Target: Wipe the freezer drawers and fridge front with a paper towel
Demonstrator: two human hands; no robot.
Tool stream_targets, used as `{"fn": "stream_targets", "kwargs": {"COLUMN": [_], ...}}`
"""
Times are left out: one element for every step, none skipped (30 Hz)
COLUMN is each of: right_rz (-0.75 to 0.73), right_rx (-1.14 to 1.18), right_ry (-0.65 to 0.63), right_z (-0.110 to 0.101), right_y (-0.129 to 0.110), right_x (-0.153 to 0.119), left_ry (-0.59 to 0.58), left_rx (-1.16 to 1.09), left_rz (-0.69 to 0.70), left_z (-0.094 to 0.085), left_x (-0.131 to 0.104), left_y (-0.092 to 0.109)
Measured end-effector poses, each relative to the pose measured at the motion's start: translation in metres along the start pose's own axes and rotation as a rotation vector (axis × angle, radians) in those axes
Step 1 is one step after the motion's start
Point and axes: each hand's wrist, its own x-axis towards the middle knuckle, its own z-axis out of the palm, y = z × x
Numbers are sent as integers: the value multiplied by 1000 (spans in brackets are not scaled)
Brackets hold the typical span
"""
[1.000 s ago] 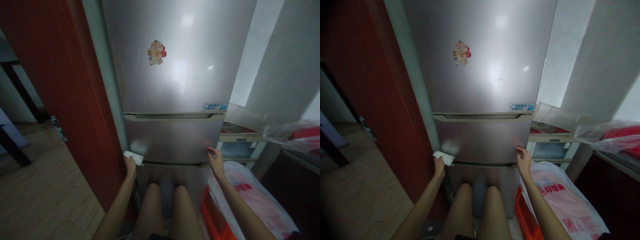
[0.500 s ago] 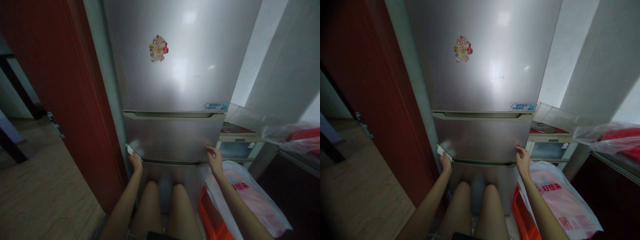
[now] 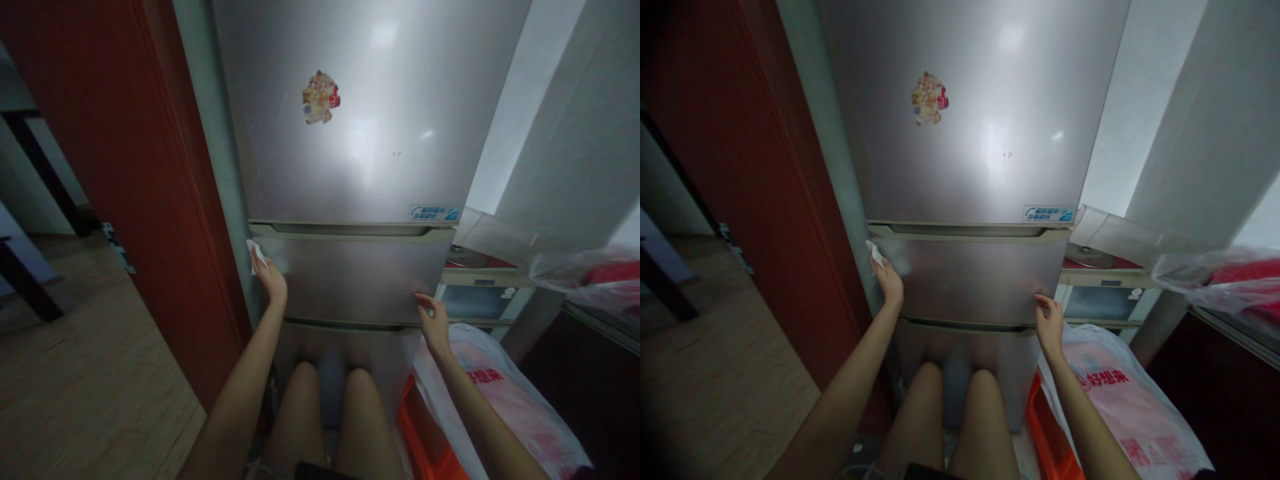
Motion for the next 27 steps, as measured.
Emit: {"fn": "stream_targets", "kwargs": {"right_rz": [0, -1, -1, 0, 1, 2, 2, 2, 3, 3, 4, 6, 7, 8, 8, 7, 5, 2, -1, -3, -6, -8, -9, -10, -10, -10, -9], "right_rx": [1, 3, 4, 5, 7, 9, 11, 13, 14, 15, 14, 13, 12, 11, 10, 10, 9, 8, 8, 7, 6, 6, 5, 4, 4, 5, 6], "right_ry": [3, 4, 5, 6, 6, 5, 3, 1, -2, -5, -6, -5, -3, -1, 0, -2, -5, -10, -14, -17, -17, -17, -15, -14, -14, -15, -14], "right_z": [0, 0, 1, 1, 1, 2, 2, 3, 3, 4, 4, 4, 4, 4, 4, 4, 3, 3, 3, 2, 2, 2, 2, 2, 2, 2, 3], "right_y": [0, 0, 0, 0, 0, 1, 1, 1, 2, 2, 3, 3, 4, 4, 4, 4, 4, 3, 3, 3, 3, 3, 2, 3, 3, 3, 3], "right_x": [0, 0, -1, -1, -2, -2, -3, -4, -4, -5, -5, -5, -5, -5, -5, -5, -4, -4, -3, -3, -2, -2, -2, -1, -1, -1, -1], "left_ry": [26, 38, 47, 44, 33, 15, -10, -37, -62, -82, -89, -83, -67, -59, -43, -23, -9, 2, 8, 11, 11, 8, 6, 3, 2, 2, 3], "left_rx": [11, 20, 29, 47, 74, 109, 149, 187, 215, 228, 228, 214, 211, 209, 207, 204, 200, 196, 192, 189, 187, 185, 183, 180, 175, 169, 161], "left_rz": [36, 68, 95, 122, 149, 174, 194, 205, 196, 170, 120, 49, 4, -29, -68, -111, -155, -192, -220, -238, -246, -244, -236, -222, -205, -183, -158], "left_z": [4, 7, 9, 9, 8, 6, 3, -2, -6, -11, -15, -19, -23, -26, -28, -30, -31, -33, -34, -35, -35, -36, -36, -35, -34, -31, -28], "left_x": [12, 23, 32, 37, 40, 39, 35, 28, 18, 6, -7, -22, -38, -54, -69, -83, -95, -104, -111, -114, -115, -113, -108, -101, -92, -81, -68], "left_y": [10, 19, 25, 29, 30, 28, 23, 16, 7, -3, -15, -26, -37, -47, -57, -65, -73, -79, -83, -87, -88, -88, -86, -82, -77, -70, -61]}}
